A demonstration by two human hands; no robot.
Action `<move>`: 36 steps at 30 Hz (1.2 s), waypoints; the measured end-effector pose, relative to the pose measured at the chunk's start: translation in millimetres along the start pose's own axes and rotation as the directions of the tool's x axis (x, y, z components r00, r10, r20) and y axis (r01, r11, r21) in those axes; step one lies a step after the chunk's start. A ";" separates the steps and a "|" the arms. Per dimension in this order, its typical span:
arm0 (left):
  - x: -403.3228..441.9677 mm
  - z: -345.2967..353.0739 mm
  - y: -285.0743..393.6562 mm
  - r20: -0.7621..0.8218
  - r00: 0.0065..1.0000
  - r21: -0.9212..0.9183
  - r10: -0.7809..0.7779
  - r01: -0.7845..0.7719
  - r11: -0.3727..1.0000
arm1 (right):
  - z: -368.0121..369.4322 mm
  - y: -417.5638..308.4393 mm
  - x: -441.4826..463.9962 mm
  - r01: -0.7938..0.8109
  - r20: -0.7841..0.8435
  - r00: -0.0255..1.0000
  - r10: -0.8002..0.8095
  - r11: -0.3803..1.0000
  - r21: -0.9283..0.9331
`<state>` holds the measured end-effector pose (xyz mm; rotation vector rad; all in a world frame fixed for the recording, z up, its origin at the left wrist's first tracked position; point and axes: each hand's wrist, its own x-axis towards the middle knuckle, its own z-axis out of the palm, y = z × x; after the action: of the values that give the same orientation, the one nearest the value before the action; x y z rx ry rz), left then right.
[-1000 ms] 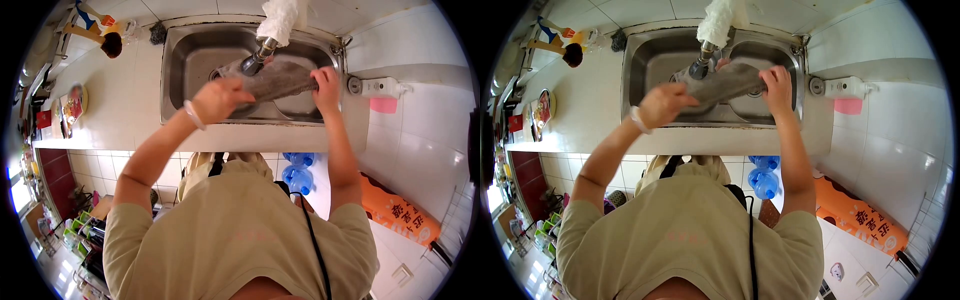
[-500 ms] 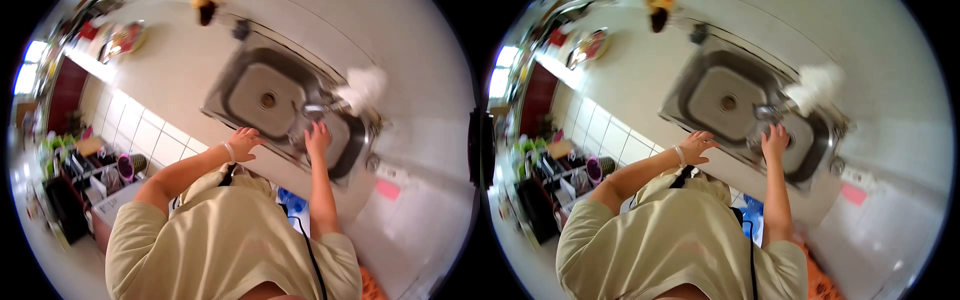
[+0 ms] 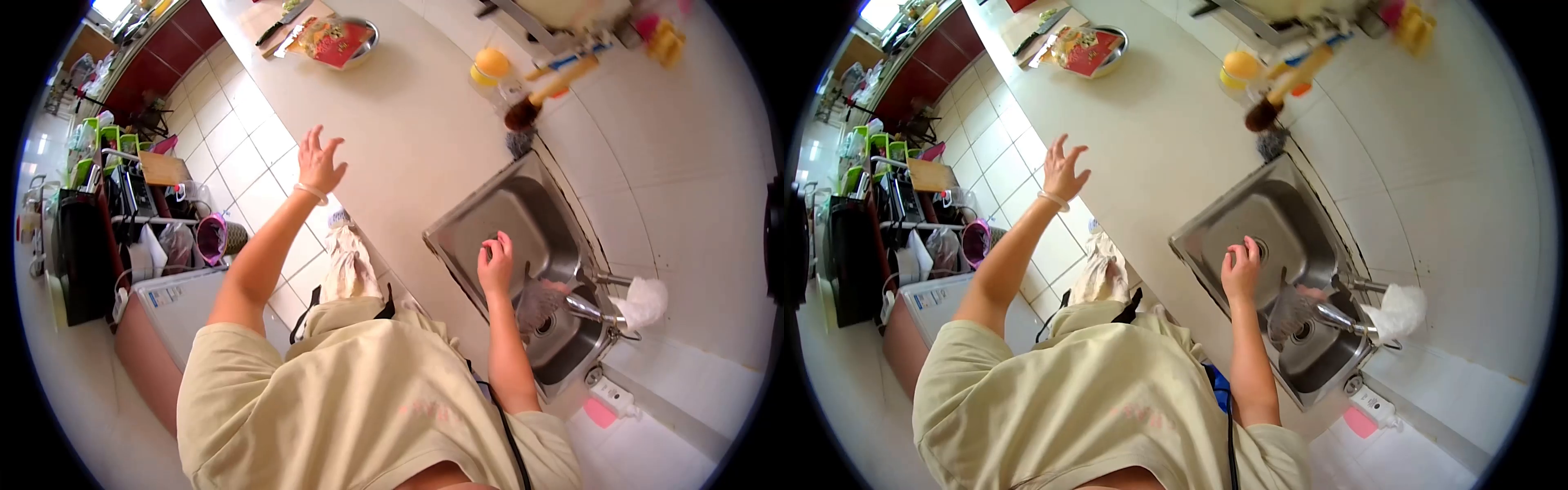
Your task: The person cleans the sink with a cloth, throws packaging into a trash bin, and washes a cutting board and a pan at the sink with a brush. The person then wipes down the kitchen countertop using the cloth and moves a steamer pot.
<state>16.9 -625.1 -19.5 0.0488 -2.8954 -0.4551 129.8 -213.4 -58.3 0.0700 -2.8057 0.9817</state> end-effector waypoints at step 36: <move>212.2 -249.0 -278.7 0.169 0.927 -0.597 0.336 -0.175 0.783 | 174.5 -209.5 215.7 0.103 0.249 0.965 -0.083 0.992 -0.068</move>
<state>-138.0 -978.7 169.4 -0.5397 -2.8045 -1.3462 -86.6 -483.6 -26.3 0.3332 -3.0291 0.8923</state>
